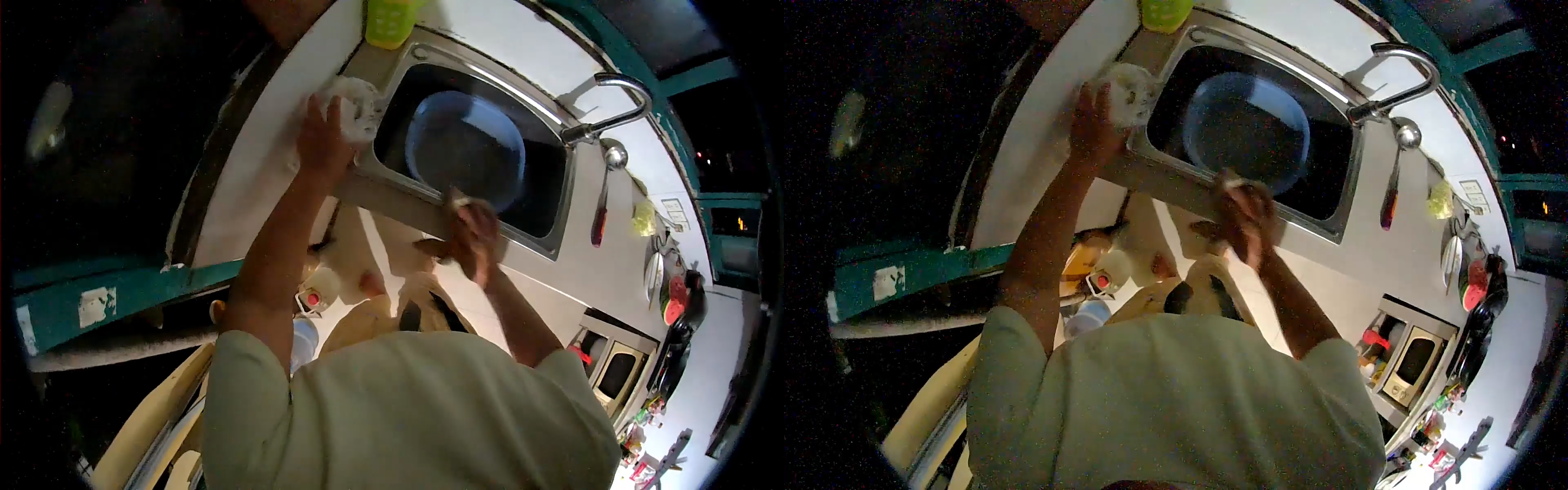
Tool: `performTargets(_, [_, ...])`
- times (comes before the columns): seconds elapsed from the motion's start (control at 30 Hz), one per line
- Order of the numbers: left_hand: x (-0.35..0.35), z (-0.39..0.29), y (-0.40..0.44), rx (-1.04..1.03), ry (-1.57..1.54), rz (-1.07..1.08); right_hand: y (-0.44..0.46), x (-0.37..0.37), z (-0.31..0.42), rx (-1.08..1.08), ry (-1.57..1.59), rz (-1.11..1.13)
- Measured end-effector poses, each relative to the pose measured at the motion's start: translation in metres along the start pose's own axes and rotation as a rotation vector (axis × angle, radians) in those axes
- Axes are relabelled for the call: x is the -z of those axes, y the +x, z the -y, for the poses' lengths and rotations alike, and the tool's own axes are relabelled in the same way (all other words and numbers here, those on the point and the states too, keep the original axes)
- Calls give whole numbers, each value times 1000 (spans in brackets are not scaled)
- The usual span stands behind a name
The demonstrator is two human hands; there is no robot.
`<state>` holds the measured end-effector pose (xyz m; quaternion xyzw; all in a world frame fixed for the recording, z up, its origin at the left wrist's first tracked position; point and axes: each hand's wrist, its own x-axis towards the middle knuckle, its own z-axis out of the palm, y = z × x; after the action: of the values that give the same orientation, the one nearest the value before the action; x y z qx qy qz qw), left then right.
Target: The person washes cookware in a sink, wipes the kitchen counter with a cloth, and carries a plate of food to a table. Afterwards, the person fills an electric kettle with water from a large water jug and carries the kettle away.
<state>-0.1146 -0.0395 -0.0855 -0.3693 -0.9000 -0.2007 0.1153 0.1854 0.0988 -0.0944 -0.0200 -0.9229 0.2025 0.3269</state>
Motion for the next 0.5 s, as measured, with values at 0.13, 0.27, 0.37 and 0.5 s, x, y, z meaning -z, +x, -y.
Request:
performTargets(0.13, [-33, 17, 25, 25, -66, 60, -85, 84, -35, -346, -486, 350])
performTargets(0.27, [23, -6, 50, 113, -226, 275, -105, 101, -48, -483, -362, 219])
performTargets(0.37, [23, -4, 64, 141, -181, 419, -117, 95, -60, -458, -425, 199])
performTargets(0.5, [-27, 46, 90, 174, -238, 464, -113, 91, -80, -911, 446, -483])
